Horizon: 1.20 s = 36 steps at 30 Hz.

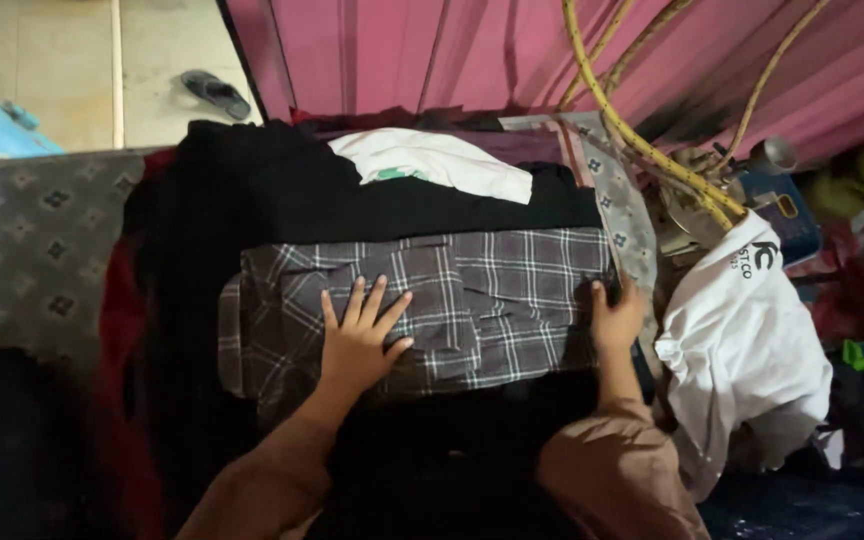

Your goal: The person folds several pieces of clothing, including a black shirt and a plaid shirt, on a bed. They smooth out the garments, fold the sleeves and sides, and stack the folded items neatly on the bed.

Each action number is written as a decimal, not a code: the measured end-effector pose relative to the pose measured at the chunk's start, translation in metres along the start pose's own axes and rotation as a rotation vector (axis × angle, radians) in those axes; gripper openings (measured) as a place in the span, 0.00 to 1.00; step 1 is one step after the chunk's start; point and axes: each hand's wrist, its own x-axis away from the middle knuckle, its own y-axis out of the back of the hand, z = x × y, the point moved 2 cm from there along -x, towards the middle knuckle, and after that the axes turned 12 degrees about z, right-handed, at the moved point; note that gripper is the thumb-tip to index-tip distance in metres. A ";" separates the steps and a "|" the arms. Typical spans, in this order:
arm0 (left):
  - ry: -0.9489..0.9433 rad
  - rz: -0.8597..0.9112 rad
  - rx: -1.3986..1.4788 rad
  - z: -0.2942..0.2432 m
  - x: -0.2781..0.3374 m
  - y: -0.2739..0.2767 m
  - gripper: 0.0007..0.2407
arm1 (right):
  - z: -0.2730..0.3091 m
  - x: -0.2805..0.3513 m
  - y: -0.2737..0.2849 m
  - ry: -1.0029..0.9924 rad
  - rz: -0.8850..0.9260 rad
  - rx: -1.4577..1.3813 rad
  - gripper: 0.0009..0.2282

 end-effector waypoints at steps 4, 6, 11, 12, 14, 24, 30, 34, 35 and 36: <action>0.010 0.015 -0.002 0.003 0.004 -0.003 0.30 | -0.037 -0.039 0.002 -0.288 0.294 -0.056 0.31; 0.028 0.032 -0.019 0.002 0.002 -0.002 0.30 | -0.026 -0.053 -0.001 -0.261 0.341 -0.061 0.33; 0.051 0.049 -0.021 0.001 0.003 -0.001 0.30 | 0.021 -0.038 -0.001 -0.034 0.121 0.068 0.31; 0.054 0.070 -0.016 0.001 0.003 -0.002 0.30 | 0.040 -0.030 0.004 0.041 0.037 0.188 0.26; 0.060 0.090 -0.011 0.002 0.002 -0.002 0.30 | 0.065 -0.017 0.010 0.120 -0.046 0.307 0.21; 0.055 0.067 -0.015 -0.001 0.002 0.000 0.29 | 0.070 -0.005 0.013 0.452 -0.015 0.378 0.14; 0.031 0.027 0.011 0.001 0.005 -0.005 0.29 | 0.037 -0.019 0.004 0.008 0.119 0.252 0.23; 0.012 -0.039 0.012 0.001 0.007 -0.004 0.28 | -0.034 -0.053 -0.015 0.043 0.279 0.224 0.18; 0.022 -0.043 0.006 0.003 0.008 -0.002 0.28 | -0.010 -0.056 -0.006 0.054 0.282 0.219 0.18; -0.003 -0.060 0.067 0.005 0.009 0.001 0.27 | 0.012 -0.058 0.001 -0.044 0.399 -0.269 0.17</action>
